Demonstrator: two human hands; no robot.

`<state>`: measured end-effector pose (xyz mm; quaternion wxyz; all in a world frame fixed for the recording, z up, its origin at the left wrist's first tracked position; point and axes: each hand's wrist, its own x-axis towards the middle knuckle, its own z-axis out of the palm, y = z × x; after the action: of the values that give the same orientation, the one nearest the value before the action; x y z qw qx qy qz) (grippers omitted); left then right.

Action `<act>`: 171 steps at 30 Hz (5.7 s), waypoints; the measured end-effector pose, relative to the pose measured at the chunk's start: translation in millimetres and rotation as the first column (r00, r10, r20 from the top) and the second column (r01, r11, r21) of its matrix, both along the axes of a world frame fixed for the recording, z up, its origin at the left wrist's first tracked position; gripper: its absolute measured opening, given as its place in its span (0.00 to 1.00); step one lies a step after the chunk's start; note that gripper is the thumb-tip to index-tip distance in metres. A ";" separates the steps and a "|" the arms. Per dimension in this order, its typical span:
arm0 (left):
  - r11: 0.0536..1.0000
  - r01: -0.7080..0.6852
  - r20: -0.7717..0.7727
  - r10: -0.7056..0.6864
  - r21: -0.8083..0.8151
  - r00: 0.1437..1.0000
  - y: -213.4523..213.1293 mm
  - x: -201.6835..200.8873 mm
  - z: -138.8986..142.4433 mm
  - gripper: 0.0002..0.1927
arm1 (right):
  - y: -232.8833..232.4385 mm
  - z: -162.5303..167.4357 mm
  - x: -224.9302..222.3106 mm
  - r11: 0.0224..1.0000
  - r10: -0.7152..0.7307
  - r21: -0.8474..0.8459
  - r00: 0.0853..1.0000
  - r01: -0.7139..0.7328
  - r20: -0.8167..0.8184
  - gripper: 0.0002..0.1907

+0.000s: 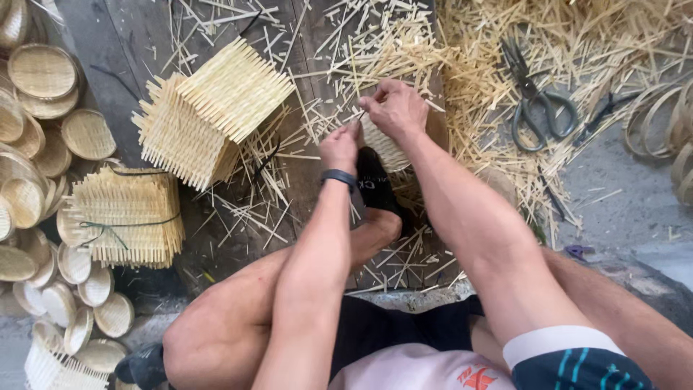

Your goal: The person sits on the floor and repeatedly assembles small round woven baskets. They place a woven mat over a circular wooden base, then use shears to trim the excess mat around the edge. The finished baskets are set aside in a stack.

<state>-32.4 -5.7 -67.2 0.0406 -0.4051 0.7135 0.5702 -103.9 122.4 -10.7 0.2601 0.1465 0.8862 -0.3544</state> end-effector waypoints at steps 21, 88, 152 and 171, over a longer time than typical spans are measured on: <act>0.185 0.592 -0.102 -0.980 -0.784 0.171 36.6 32.9 63.6 0.10 | 338.0 32.0 72.1 0.920 0.238 0.329 0.970 -0.212 -0.043 0.19; 0.587 0.649 -0.286 -0.807 -0.484 0.517 75.6 9.4 30.9 0.35 | 247.0 -70.6 53.3 0.541 0.753 0.698 0.640 -0.469 -0.153 0.29; 0.548 0.697 -0.115 -0.817 -0.463 0.565 72.5 16.4 22.0 0.43 | 243.4 -55.3 47.7 0.507 0.768 0.699 0.632 -0.504 -0.102 0.31; 0.438 0.724 -0.120 -0.886 -0.534 0.448 80.0 16.7 32.4 0.29 | 225.1 -55.9 51.8 0.515 0.760 0.694 0.642 -0.502 -0.100 0.21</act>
<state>-15.6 74.3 -34.8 0.0881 0.1169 0.9127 0.3815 -52.2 347.5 -66.6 0.1277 -0.1936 0.9713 0.0525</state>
